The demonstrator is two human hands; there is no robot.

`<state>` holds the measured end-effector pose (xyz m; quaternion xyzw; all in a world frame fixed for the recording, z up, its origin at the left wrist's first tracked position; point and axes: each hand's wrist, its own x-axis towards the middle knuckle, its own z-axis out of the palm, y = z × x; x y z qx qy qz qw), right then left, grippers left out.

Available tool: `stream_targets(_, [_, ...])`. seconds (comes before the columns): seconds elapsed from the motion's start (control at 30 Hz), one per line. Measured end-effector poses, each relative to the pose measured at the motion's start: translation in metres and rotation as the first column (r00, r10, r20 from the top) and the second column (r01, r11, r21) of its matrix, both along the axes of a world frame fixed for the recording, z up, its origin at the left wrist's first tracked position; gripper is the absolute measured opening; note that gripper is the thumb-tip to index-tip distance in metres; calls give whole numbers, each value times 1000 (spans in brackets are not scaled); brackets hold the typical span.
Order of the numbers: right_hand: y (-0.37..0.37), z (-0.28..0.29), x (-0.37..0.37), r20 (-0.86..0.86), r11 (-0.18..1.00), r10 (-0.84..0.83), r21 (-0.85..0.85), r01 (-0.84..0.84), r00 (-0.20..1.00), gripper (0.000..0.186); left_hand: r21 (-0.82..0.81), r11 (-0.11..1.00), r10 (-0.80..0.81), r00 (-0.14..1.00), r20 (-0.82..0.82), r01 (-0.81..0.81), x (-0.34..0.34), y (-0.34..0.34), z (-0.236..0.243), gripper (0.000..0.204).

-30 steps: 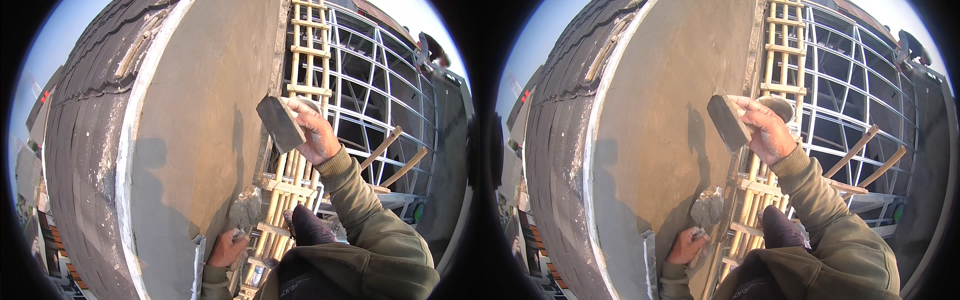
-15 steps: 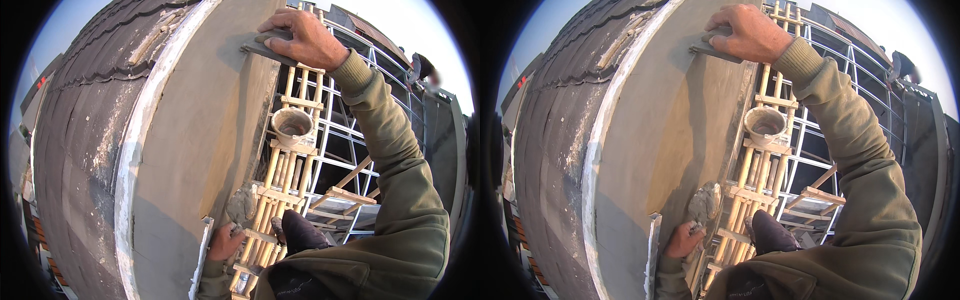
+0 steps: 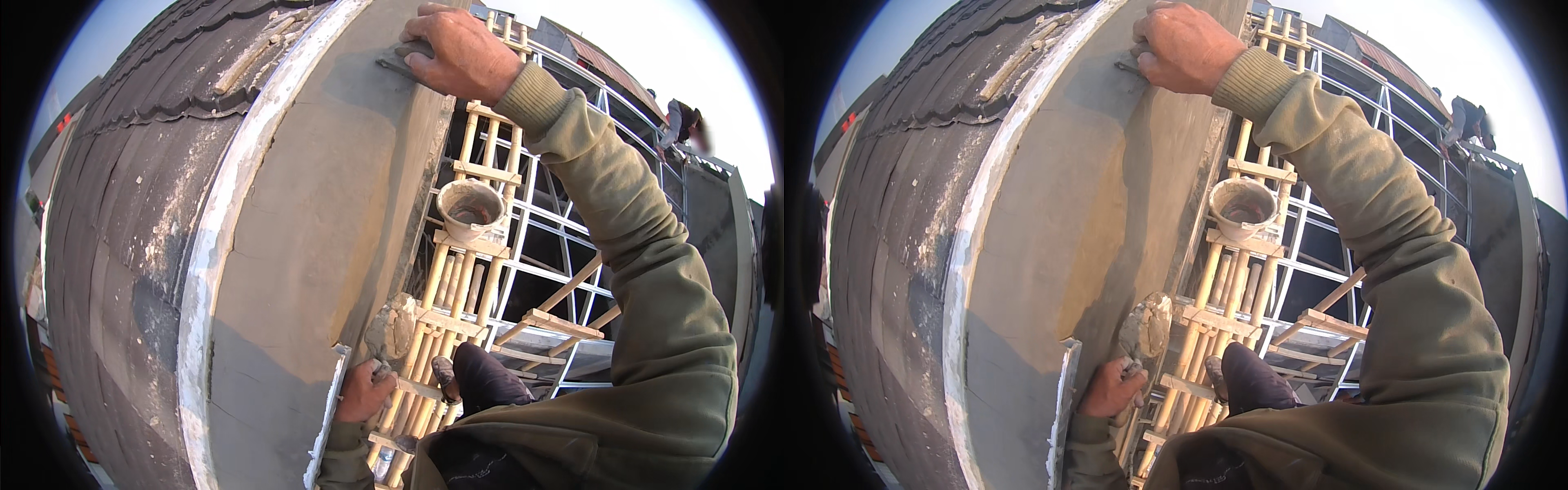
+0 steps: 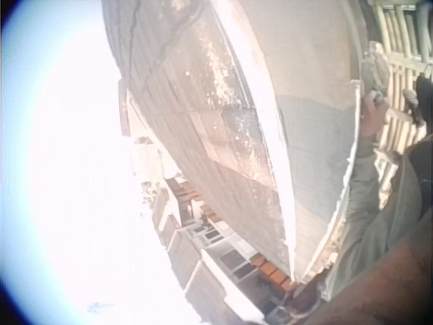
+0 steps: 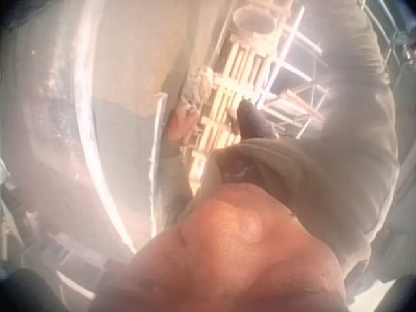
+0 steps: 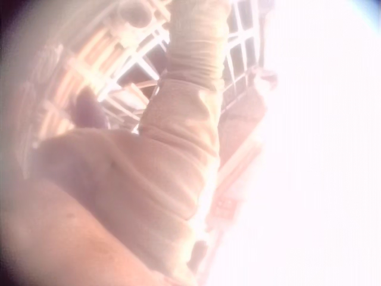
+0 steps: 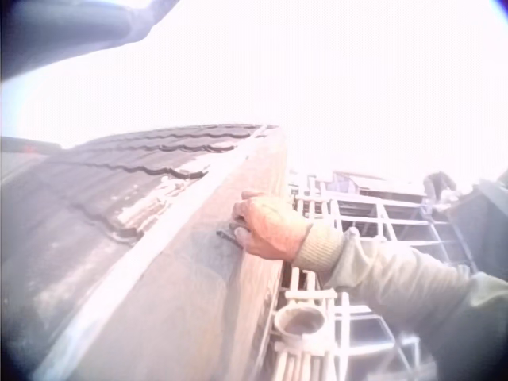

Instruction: The person applies wet mortar to a roof edge using a trowel and smooths it with a wooden float. The person also positions a metal strip along the edge and applies more mortar over it.

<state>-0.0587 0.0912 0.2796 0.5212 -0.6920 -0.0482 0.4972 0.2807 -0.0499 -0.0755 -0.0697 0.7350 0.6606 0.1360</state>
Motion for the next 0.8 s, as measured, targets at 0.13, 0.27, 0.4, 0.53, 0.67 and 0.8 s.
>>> stream_targets(0.13, [0, 47, -33, 372, 963, -224, -56, 262, 901, 30, -50, 998, -38, 999, -11, 38, -4, 3, 5, 24])
stream_targets(0.27, [-15, -12, 56, 350, 999, 41, -3, -43, 936, 29, -34, 999, 25, 997, 67, -23, 11, -6, 0, 25])
stream_targets(0.4, [-34, 23, -20, 430, 956, -263, -5, 294, 864, 33, -51, 999, 11, 999, 44, -8, 10, -4, -3, 25])
stream_targets(0.53, [19, 20, -90, 400, 815, 20, -537, 216, 916, 31, -25, 1000, -15, 999, 39, 16, -3, -1, -7, 24])
stream_targets(0.67, [23, -71, 30, 644, 623, 725, -764, 164, 245, 35, -19, 1000, -8, 997, 71, 10, 3, -6, -7, 24])
stream_targets(0.8, [22, -104, 36, 612, 609, 743, -786, 105, 270, 35, -97, 994, -43, 998, 38, 46, -5, -1, -8, 24])
